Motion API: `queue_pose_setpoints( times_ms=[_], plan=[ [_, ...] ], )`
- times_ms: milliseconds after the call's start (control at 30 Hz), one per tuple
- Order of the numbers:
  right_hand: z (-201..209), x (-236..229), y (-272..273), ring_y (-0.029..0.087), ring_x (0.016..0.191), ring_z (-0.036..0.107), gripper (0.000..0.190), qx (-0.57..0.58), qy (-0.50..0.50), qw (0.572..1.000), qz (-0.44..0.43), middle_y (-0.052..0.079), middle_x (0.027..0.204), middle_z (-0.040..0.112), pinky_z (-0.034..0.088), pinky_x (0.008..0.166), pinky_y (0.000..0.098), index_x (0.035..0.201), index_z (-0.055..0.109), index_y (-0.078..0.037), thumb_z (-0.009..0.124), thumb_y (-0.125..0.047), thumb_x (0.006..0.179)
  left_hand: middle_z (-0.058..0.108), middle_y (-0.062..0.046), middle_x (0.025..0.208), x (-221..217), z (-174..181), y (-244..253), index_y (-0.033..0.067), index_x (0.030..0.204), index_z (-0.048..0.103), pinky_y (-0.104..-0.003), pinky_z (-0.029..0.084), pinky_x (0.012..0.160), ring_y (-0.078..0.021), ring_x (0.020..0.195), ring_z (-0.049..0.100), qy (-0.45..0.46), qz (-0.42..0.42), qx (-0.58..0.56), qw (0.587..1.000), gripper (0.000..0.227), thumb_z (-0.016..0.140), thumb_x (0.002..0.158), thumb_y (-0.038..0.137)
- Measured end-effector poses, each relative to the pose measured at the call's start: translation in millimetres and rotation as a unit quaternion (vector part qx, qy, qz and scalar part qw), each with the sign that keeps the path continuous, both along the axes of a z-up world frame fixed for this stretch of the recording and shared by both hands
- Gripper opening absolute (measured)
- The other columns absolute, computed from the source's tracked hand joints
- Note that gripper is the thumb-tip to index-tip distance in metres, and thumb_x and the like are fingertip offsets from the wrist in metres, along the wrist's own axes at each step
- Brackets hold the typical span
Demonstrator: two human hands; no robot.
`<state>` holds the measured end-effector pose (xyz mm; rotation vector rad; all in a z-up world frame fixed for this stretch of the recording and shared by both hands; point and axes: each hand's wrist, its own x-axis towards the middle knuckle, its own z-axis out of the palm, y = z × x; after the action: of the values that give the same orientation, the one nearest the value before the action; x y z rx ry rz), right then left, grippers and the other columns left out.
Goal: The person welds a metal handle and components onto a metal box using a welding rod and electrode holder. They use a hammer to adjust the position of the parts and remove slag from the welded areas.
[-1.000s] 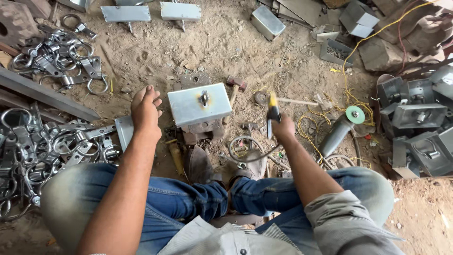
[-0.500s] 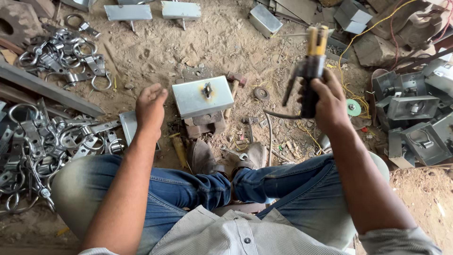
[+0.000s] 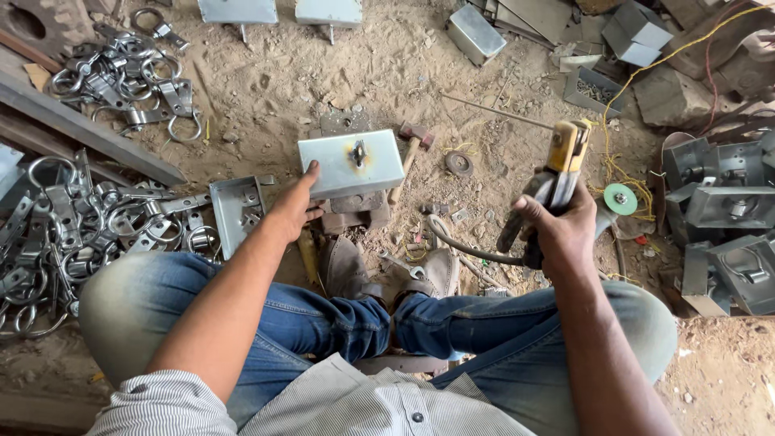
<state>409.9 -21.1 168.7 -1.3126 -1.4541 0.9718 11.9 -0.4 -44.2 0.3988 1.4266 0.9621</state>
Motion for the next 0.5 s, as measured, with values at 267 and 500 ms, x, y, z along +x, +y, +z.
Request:
queue_pose_setpoints(
  times_ms=[267,500],
  plan=[
    [-21.4,12.5,1.1,0.008,0.075,0.062,0.041,0.076,0.024,0.997,0.008,-0.001,0.089,0.064,0.056,0.071,0.0234,0.111,0.059,-0.004,0.087,-0.016,0.084,0.069,-0.008,0.128,2.3,-19.0,56.6,0.0070,0.130,0.065,-0.039,0.046,0.095,-0.0221,0.116,0.060,-0.032,0.155,0.038,0.987,0.058,0.070,0.089,0.048],
    [-17.6,-5.4,-3.4,0.007,0.072,0.062,0.041,0.024,0.033,0.997,0.058,0.000,0.084,0.065,0.056,0.066,0.0235,0.104,0.058,-0.004,0.087,-0.019,0.079,0.068,-0.006,0.129,-5.5,-8.6,75.6,0.0109,0.134,0.062,-0.039,0.042,0.096,-0.0206,0.111,0.060,-0.036,0.173,0.002,0.984,0.058,0.070,0.090,0.048]
  ],
)
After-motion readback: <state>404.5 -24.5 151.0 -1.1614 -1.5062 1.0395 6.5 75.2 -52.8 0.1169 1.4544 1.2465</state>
